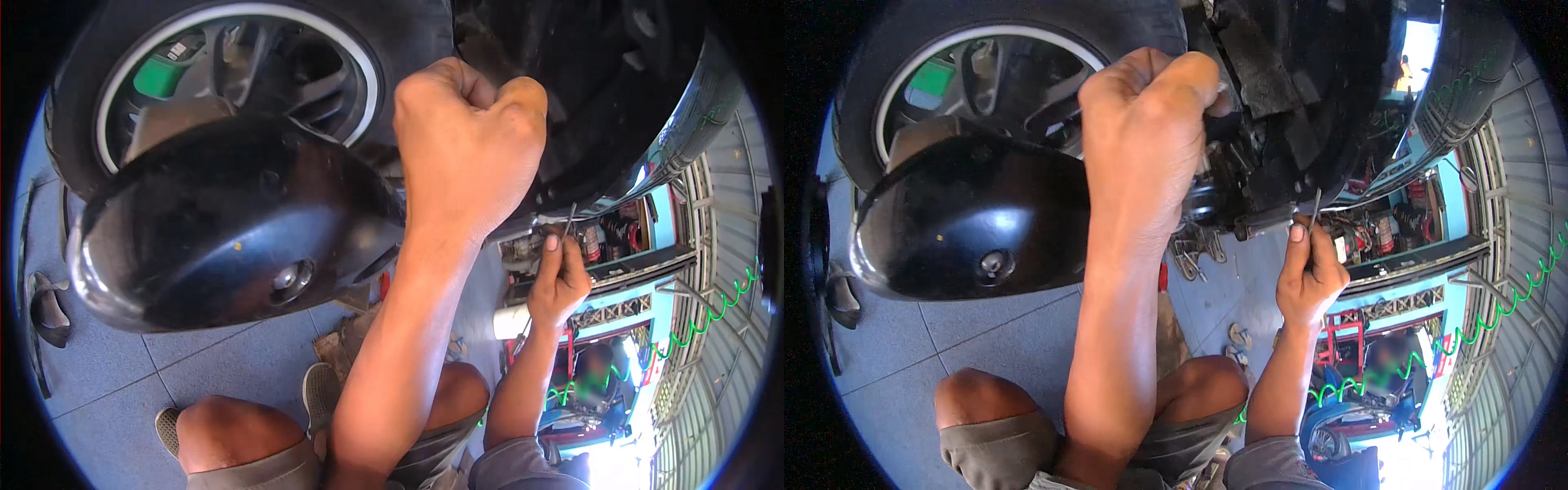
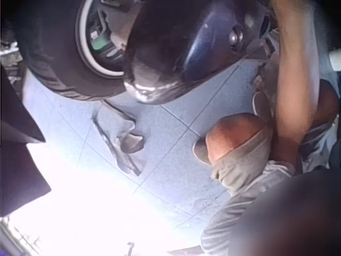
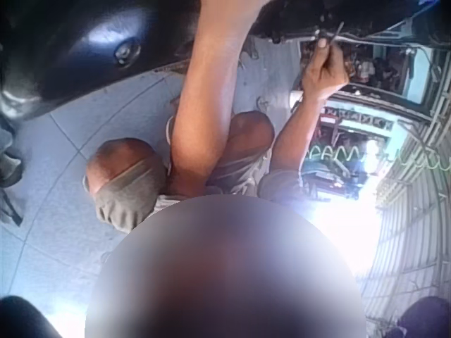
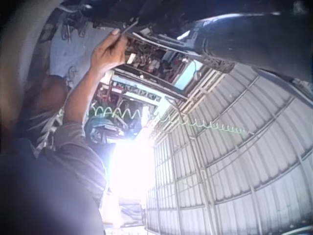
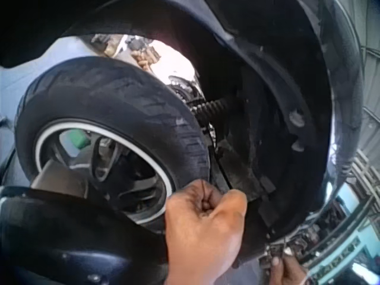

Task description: The recorder is repairing a motorcycle, specifically removing parts of the bodywork or seat assembly.

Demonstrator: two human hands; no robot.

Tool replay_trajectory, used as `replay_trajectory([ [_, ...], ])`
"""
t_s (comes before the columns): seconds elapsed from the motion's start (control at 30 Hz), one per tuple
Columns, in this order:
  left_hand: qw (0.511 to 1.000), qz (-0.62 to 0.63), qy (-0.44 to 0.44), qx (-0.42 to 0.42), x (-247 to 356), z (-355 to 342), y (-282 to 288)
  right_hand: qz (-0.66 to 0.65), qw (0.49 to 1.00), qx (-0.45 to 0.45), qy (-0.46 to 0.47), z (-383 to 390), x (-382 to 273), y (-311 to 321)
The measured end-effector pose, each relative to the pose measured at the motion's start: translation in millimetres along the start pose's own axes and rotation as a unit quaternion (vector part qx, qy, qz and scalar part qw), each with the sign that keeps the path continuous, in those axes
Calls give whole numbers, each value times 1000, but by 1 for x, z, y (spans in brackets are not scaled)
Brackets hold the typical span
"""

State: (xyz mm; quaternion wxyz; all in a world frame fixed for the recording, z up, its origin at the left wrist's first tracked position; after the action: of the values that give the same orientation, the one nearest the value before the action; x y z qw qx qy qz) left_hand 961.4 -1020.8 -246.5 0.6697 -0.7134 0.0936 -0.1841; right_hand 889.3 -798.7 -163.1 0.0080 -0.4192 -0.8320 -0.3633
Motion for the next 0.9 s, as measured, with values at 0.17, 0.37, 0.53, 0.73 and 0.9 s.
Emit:
replay_trajectory([
  [0.17, 983, 124, 104, -91, -41, 14, -14, -50, 990, 69, -115, 28, 56, -15],
  [0.37, 958, 130, 257, 3, -70, 32, 1, 43, 986, 110, -115, 25, 58, -64],
  [0.53, 958, 97, 270, 13, -83, 38, 4, 99, 979, 136, -112, 30, 67, -70],
  [0.73, 950, -82, 289, -89, -124, 65, -7, -128, 958, 59, -251, 55, 112, -85],
  [0.9, 923, -232, 254, -172, -171, 97, 10, -161, 958, 29, -237, 77, 122, -82],
])
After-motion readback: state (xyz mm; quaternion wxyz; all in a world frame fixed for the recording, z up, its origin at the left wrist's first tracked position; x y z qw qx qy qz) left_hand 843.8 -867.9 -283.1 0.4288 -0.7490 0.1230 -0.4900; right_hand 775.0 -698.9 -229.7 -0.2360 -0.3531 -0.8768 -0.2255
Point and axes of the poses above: each hand's wrist, its own z-axis away from the middle knuckle, its own y-axis out of the back of the hand, x = y × z, the point moved 6 cm from there along -z, towards the middle knuckle, and after that the axes turned 15 degrees about z, right-handed, at the moved point
